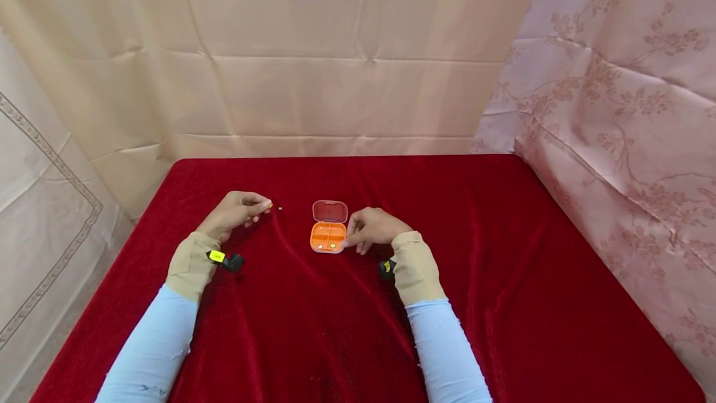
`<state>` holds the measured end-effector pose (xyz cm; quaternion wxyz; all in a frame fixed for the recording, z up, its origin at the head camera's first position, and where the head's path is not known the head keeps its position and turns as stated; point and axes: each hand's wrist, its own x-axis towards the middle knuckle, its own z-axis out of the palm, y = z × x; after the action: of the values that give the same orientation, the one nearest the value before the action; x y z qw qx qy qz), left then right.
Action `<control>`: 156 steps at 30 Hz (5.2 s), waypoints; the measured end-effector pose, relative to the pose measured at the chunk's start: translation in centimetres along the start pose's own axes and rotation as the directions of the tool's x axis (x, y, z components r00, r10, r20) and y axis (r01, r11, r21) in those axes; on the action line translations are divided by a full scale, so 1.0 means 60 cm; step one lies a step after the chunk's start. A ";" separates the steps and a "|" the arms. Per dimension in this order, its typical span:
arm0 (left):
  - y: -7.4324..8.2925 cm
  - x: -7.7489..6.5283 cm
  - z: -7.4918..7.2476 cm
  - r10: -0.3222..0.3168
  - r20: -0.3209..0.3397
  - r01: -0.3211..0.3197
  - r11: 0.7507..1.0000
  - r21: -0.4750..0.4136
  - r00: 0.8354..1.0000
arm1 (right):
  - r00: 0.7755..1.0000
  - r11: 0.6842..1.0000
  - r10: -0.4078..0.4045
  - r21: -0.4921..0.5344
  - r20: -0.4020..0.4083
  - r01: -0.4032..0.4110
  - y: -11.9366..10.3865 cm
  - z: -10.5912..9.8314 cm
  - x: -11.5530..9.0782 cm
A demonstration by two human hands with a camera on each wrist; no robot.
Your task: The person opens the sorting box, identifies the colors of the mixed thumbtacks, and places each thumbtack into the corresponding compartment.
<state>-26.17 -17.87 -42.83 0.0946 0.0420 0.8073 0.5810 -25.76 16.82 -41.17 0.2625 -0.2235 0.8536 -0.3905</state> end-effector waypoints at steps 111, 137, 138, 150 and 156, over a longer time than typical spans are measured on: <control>0.025 -0.001 0.082 0.130 0.345 -0.143 0.990 0.013 0.929 | 1.000 1.000 -0.008 0.003 0.007 0.008 0.001 0.000 0.001; 0.036 0.001 0.111 0.109 0.314 -0.123 0.992 0.024 0.943 | 1.000 1.000 0.002 -0.010 -0.003 -0.002 0.001 0.000 0.000; 0.037 0.001 0.112 0.104 0.310 -0.118 0.993 0.028 0.945 | 1.000 1.000 0.002 -0.011 -0.004 -0.002 0.001 0.000 0.000; 0.039 -0.003 0.131 0.092 0.247 -0.116 0.990 0.084 0.965 | 1.000 1.000 0.006 -0.003 0.007 -0.006 0.002 0.000 0.002; 0.049 -0.007 0.144 0.122 0.222 -0.154 0.979 0.134 0.967 | 1.000 1.000 0.007 -0.003 0.008 -0.007 0.001 -0.001 0.002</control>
<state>-24.15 -8.97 -42.67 0.1361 0.1674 0.8290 0.5160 -25.90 16.82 -41.18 0.2667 -0.2226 0.8539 -0.3875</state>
